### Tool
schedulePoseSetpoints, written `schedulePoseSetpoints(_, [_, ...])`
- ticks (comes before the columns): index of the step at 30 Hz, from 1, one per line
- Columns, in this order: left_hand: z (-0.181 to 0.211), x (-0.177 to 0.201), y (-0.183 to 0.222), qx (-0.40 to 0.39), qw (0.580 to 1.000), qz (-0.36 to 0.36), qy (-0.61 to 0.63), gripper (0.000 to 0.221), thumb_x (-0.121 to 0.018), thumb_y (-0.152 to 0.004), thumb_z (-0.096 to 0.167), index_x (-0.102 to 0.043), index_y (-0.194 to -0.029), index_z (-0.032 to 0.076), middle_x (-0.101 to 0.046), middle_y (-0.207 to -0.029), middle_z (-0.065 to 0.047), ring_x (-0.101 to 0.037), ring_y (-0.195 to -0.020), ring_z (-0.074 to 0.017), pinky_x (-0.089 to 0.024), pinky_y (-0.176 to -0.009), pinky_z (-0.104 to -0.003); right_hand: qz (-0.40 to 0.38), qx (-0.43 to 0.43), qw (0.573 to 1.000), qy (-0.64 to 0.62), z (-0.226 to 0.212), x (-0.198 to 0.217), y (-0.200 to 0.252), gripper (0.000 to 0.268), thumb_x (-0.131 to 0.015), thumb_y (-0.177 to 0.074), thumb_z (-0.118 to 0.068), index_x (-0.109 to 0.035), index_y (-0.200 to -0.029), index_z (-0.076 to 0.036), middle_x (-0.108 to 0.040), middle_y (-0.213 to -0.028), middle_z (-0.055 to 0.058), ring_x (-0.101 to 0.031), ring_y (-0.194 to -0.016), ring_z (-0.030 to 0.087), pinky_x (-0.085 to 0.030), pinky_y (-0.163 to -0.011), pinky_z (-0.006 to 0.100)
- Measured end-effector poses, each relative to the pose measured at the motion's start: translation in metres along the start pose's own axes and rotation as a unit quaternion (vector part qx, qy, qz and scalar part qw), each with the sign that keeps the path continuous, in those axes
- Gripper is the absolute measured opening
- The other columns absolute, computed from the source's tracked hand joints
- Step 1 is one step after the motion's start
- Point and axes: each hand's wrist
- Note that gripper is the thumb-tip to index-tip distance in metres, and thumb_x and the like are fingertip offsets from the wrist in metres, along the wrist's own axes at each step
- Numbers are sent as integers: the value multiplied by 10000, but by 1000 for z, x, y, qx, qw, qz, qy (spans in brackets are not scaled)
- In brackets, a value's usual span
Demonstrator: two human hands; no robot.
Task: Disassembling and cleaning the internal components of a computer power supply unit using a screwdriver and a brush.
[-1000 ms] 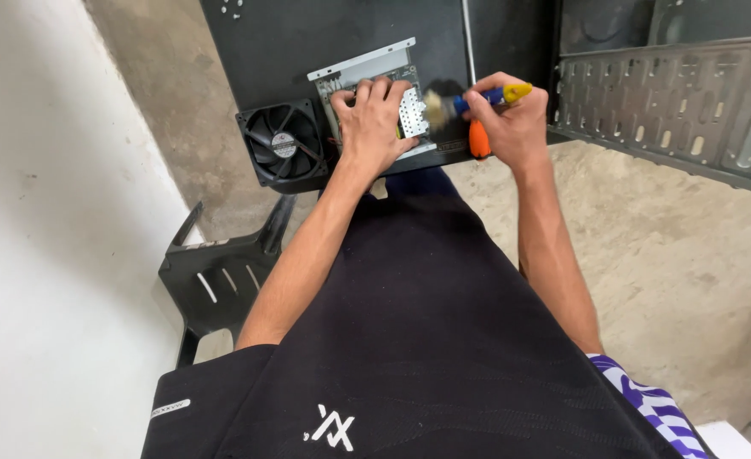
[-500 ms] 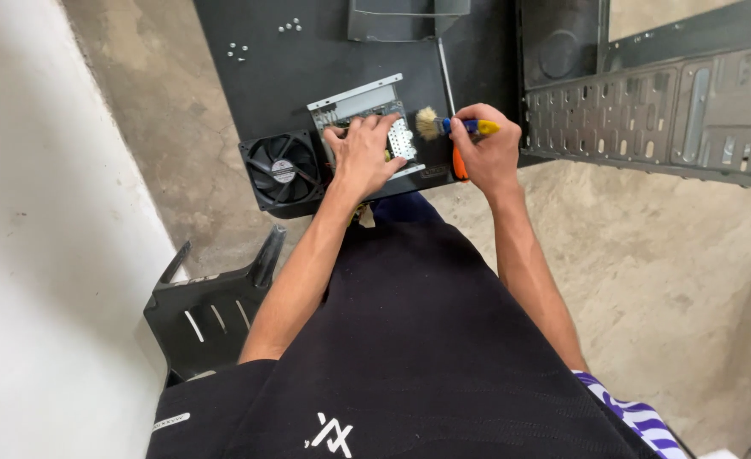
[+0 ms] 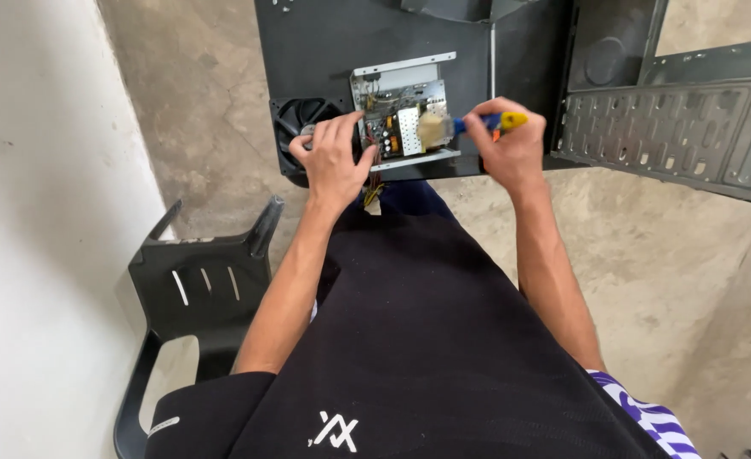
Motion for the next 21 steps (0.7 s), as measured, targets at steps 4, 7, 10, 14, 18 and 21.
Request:
schedulePoseSetpoints(4, [4,3,3,6,1000,-18,3,476,-706,-963,455,-589,-1369,237,-661,-1191,10,-568,-1167,-175,-228,-953,-551,69,111,988,76,-19,4,-14,51,-768,-1005,-30,-774,-1018,-79,-714,-899,105,-717,-836,321,-555,-762,373])
schedulePoseSetpoints(7, [17,12,5,51,998,-31,29,499,-541,-975,587,-659,-1313,239,-693,-1295,53,-593,-1192,-158,-219,-921,-449,8,111,994,-6,-49,-3,-26,52,-733,-1044,75,-725,-1081,40,-741,-1030,168,-697,-919,276,-542,-821,372])
schedulePoseSetpoints(10, [14,5,13,37,999,-28,-13,689,-478,-953,723,-591,-1418,227,-651,-1381,44,-567,-1234,-154,-224,-952,-452,-84,126,988,40,-40,-17,-34,112,-810,-1017,36,-761,-1114,8,-759,-1061,137,-710,-940,260,-568,-835,362])
schedulePoseSetpoints(14, [15,2,15,49,999,1,-12,704,-438,-958,744,-604,-1397,219,-650,-1384,46,-566,-1235,-163,-227,-960,-459,-75,-38,995,-46,-30,-37,-44,34,-752,-1064,-89,-765,-1068,-57,-732,-942,61,-593,-756,129,-464,-635,260])
schedulePoseSetpoints(18, [13,3,15,57,998,4,-1,684,-466,-940,752,-634,-1348,229,-660,-1351,65,-558,-1226,-159,-230,-946,-469,-29,-57,996,-67,-19,-44,-51,46,-748,-1037,-54,-768,-999,-36,-754,-899,81,-684,-783,132,-557,-660,250])
schedulePoseSetpoints(21, [12,5,15,58,998,13,2,666,-493,-930,757,-663,-1296,228,-672,-1312,70,-565,-1215,-157,-229,-938,-463,9,-52,999,-2,-8,-33,-50,112,-769,-1054,-87,-745,-954,-42,-702,-801,52,-643,-701,125,-542,-600,253])
Point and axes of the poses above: each hand's wrist, its own y-axis away from the middle knuckle, its own x-axis out of the back of the hand, z = x × y
